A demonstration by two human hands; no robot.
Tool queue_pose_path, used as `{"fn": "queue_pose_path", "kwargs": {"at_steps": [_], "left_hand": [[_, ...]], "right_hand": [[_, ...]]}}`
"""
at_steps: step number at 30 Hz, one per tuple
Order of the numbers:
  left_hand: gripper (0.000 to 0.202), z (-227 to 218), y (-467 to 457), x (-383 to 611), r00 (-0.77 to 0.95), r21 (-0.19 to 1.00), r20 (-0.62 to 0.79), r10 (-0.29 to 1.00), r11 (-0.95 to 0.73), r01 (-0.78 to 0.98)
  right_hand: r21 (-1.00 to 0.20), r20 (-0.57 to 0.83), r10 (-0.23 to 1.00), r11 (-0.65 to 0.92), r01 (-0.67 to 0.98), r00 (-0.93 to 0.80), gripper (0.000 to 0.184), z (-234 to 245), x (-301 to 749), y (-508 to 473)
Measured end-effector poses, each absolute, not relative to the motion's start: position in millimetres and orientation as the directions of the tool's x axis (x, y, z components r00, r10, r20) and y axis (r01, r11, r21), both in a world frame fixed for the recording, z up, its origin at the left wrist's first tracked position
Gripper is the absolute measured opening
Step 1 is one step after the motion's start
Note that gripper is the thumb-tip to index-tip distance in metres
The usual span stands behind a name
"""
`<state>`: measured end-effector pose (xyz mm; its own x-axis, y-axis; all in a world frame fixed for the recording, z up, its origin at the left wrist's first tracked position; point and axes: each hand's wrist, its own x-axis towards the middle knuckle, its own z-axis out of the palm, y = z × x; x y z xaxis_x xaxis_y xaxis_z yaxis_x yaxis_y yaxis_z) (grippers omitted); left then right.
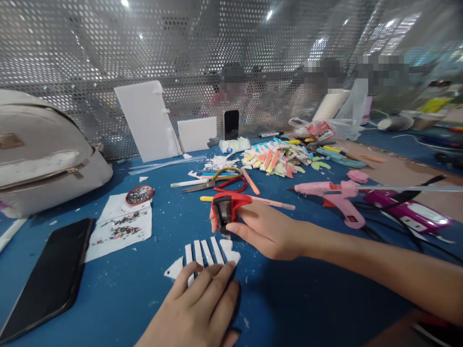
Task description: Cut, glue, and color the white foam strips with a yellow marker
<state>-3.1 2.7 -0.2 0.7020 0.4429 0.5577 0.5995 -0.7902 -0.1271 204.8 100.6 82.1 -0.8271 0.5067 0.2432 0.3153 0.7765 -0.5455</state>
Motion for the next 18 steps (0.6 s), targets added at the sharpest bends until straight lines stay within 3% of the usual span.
{"fn": "queue_pose_path", "kwargs": {"at_steps": [5,11,18], "left_hand": [[0.041,-0.1,2.4,-4.2,0.715,-0.139,0.541,0.443,-0.791,0.596],[0.037,-0.8,1.4,-3.8,0.706,-0.126,0.547,0.450,-0.789,0.601],[0.036,-1.1,2.4,-4.0,0.707,-0.119,0.550,0.445,-0.796,0.593]], "right_hand": [[-0.517,0.187,0.513,0.777,0.360,-0.838,0.024,82.5,203.6,99.6],[-0.532,0.243,0.512,0.780,0.328,-0.824,0.027,82.5,207.4,101.5],[-0.527,0.207,0.528,0.769,0.361,-0.823,0.028,84.9,206.6,100.8]]}}
